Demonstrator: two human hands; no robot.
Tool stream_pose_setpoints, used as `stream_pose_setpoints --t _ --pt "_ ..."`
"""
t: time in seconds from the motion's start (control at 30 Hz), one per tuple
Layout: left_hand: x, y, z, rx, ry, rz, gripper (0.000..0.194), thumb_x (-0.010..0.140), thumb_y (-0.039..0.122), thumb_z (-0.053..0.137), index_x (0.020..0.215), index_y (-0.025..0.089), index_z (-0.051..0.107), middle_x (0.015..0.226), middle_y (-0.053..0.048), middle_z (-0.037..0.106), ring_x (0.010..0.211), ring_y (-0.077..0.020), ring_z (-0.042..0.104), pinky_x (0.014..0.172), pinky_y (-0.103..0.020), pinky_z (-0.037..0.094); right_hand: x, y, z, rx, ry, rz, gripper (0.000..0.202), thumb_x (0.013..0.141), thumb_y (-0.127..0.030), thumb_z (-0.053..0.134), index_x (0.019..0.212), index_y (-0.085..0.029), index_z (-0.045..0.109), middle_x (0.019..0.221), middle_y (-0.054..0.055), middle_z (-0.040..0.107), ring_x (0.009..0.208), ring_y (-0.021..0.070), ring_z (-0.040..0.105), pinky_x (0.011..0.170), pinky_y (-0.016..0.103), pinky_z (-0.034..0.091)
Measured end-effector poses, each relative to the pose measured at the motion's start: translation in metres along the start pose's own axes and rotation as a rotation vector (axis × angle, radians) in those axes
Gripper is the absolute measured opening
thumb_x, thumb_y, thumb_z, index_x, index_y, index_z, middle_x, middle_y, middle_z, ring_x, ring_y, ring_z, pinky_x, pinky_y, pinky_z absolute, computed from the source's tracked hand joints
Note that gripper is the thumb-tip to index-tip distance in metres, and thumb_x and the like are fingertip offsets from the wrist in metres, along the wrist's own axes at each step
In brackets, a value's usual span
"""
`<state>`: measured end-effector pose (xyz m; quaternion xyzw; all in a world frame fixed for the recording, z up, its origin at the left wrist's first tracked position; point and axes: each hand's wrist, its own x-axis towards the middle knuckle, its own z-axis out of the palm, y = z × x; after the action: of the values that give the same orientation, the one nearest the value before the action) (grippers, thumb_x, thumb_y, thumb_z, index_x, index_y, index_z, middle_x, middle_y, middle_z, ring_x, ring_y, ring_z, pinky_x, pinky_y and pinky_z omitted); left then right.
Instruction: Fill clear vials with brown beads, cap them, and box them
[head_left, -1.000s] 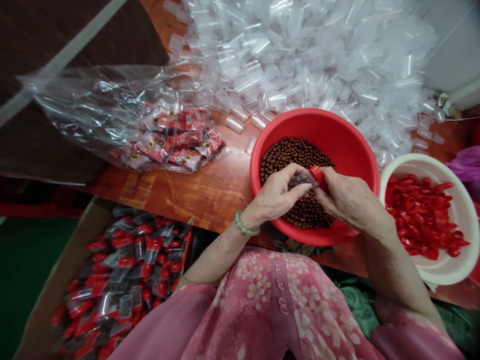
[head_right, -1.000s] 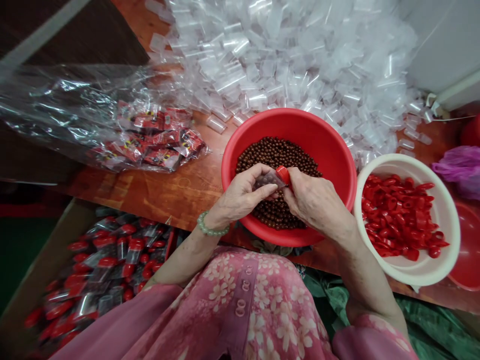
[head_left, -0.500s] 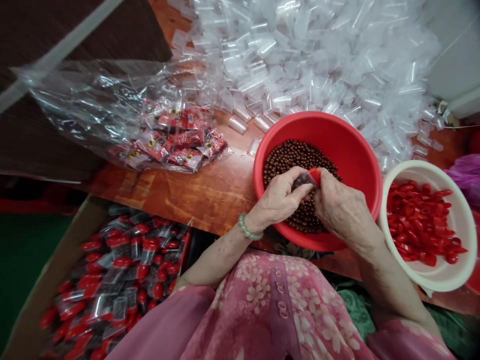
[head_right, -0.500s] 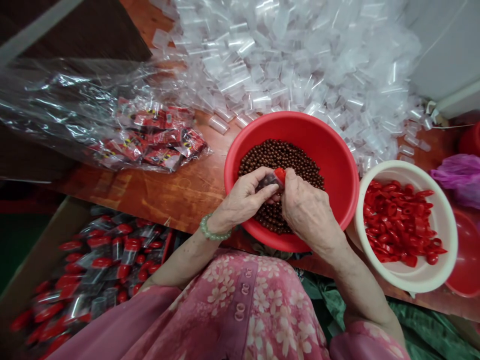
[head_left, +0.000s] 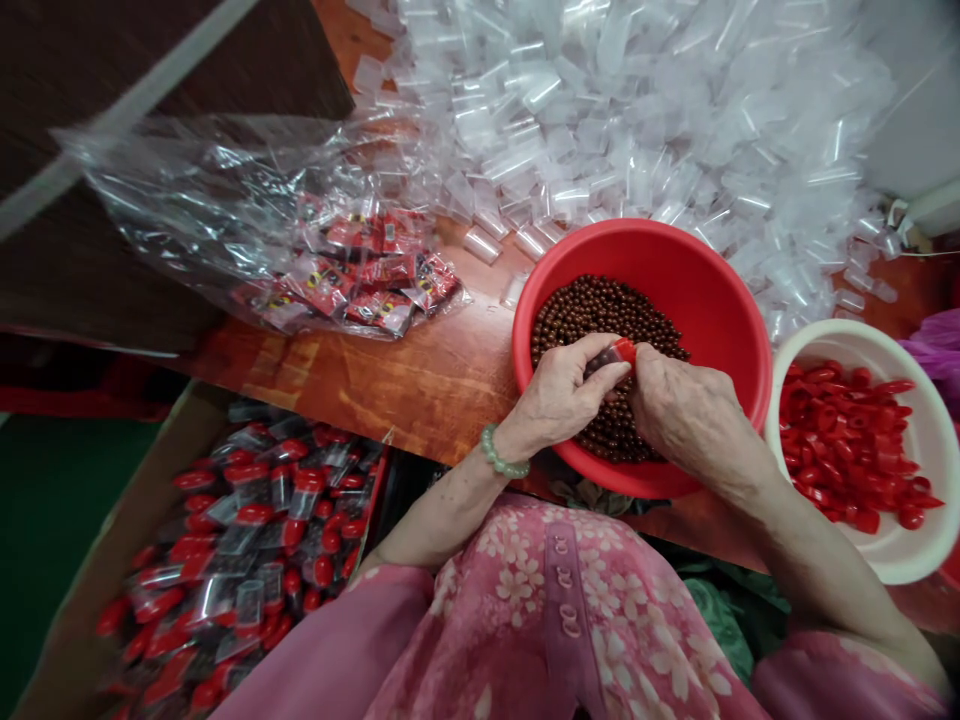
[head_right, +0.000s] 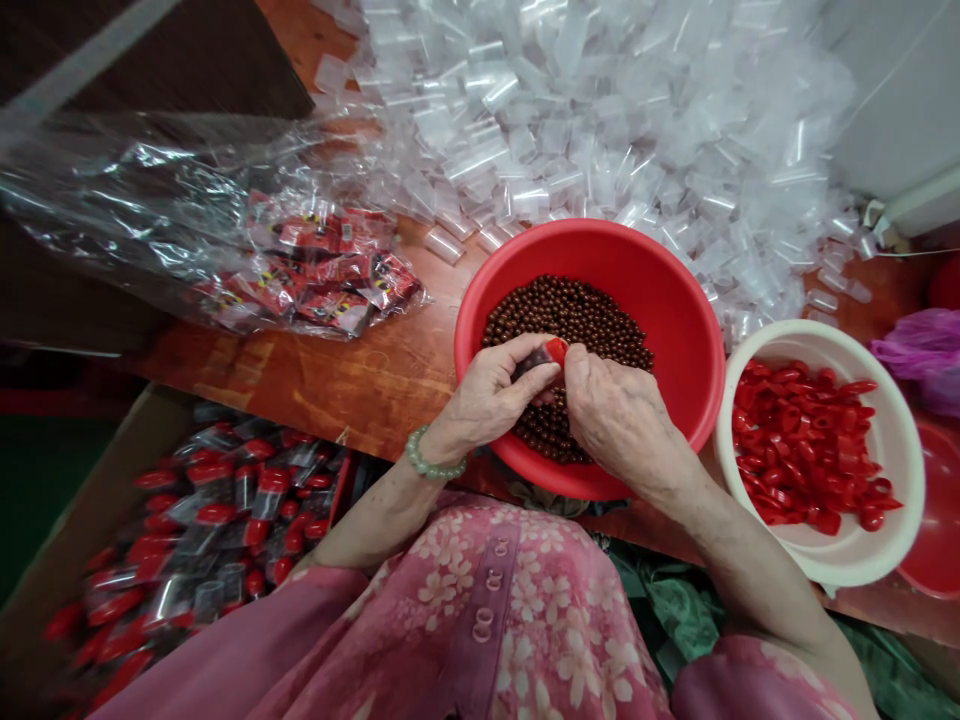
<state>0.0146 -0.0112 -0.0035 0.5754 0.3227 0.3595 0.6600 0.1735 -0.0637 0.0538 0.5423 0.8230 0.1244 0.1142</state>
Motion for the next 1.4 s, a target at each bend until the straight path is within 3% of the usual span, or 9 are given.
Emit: stream_pose_setpoints --t 0.2,0.37,0.5,0.63,0.83,1.07,1.2,1.3,1.4 --pt "0.001 0.005 0.004 -0.078 0.123 0.016 0.03 0.094 0.035 0.064 0.113 0.014 0.072 0.102 -0.005 0.071 0.086 -0.0136 0.062 0.079 -0.024 0.056 0.008 0.011 0.002 0.403 0.032 0.023 0.03 0.099 -0.014 0.038 0.121 -0.01 0.058 0.104 0.016 0.076 0.09 0.0259 0.074 0.07 0.035 0.053" --pt "0.001 0.006 0.005 -0.178 0.137 -0.005 0.027 0.092 0.037 0.068 0.11 0.017 0.071 0.091 -0.001 0.067 0.075 -0.0105 0.06 0.072 -0.022 0.055 -0.001 0.037 0.0 0.929 0.009 0.066 0.04 0.099 -0.036 0.057 0.133 -0.016 0.062 0.123 0.014 0.075 0.105 0.025 0.073 0.091 0.04 0.059" --pt "0.0 0.006 0.004 -0.179 0.126 0.002 0.028 0.092 0.04 0.067 0.108 0.018 0.069 0.081 0.001 0.062 0.07 -0.01 0.059 0.069 -0.023 0.052 -0.003 0.048 0.004 1.339 0.069 0.329 0.039 0.085 -0.046 0.078 0.112 -0.019 0.072 0.094 0.006 0.077 0.078 0.018 0.072 0.069 0.03 0.059" --pt "0.0 0.006 0.003 -0.051 0.056 0.035 0.025 0.092 0.037 0.066 0.105 0.017 0.072 0.084 -0.001 0.065 0.075 -0.012 0.058 0.072 -0.024 0.051 0.006 0.041 0.011 1.529 0.162 0.473 0.045 0.07 -0.054 0.09 0.093 -0.021 0.07 0.075 0.0 0.072 0.061 0.015 0.066 0.059 0.029 0.058" --pt "-0.001 0.005 0.0 -0.054 0.03 0.016 0.033 0.099 0.039 0.055 0.122 0.016 0.063 0.091 -0.003 0.069 0.077 -0.0135 0.065 0.072 -0.025 0.055 0.01 0.024 0.018 1.364 0.251 0.379 0.037 0.09 -0.052 0.074 0.113 -0.022 0.074 0.106 0.007 0.078 0.094 0.0226 0.074 0.09 0.04 0.061" --pt "0.002 0.002 -0.001 -0.08 0.01 -0.001 0.034 0.103 0.036 0.046 0.126 0.015 0.06 0.105 -0.007 0.07 0.091 -0.018 0.069 0.089 -0.032 0.057 0.013 0.012 0.015 0.794 0.301 0.128 0.07 0.087 -0.059 0.073 0.138 -0.015 0.054 0.125 0.02 0.07 0.11 0.0327 0.07 0.094 0.049 0.059" --pt "0.005 0.002 -0.001 0.007 0.043 0.002 0.027 0.102 0.035 0.048 0.119 0.017 0.061 0.102 -0.005 0.069 0.097 -0.0187 0.065 0.097 -0.033 0.054 0.02 -0.002 0.02 0.487 0.325 0.122 0.071 0.088 -0.042 0.066 0.146 -0.009 0.041 0.126 0.024 0.065 0.112 0.0368 0.066 0.092 0.052 0.058" --pt "0.004 0.005 -0.001 0.076 0.03 -0.007 0.02 0.1 0.033 0.051 0.111 0.018 0.061 0.096 -0.004 0.069 0.092 -0.0192 0.064 0.093 -0.034 0.054 0.022 -0.006 0.026 0.397 0.36 0.106 0.068 0.086 -0.031 0.059 0.147 -0.01 0.037 0.12 0.022 0.065 0.106 0.0351 0.065 0.089 0.049 0.058" --pt "0.003 0.008 -0.002 0.08 0.028 -0.009 0.019 0.099 0.032 0.052 0.109 0.018 0.06 0.098 -0.005 0.07 0.092 -0.0196 0.064 0.089 -0.033 0.054 0.022 -0.002 0.027 0.424 0.373 0.033 0.068 0.088 -0.033 0.057 0.147 -0.009 0.035 0.115 0.02 0.064 0.102 0.0333 0.064 0.086 0.047 0.057"
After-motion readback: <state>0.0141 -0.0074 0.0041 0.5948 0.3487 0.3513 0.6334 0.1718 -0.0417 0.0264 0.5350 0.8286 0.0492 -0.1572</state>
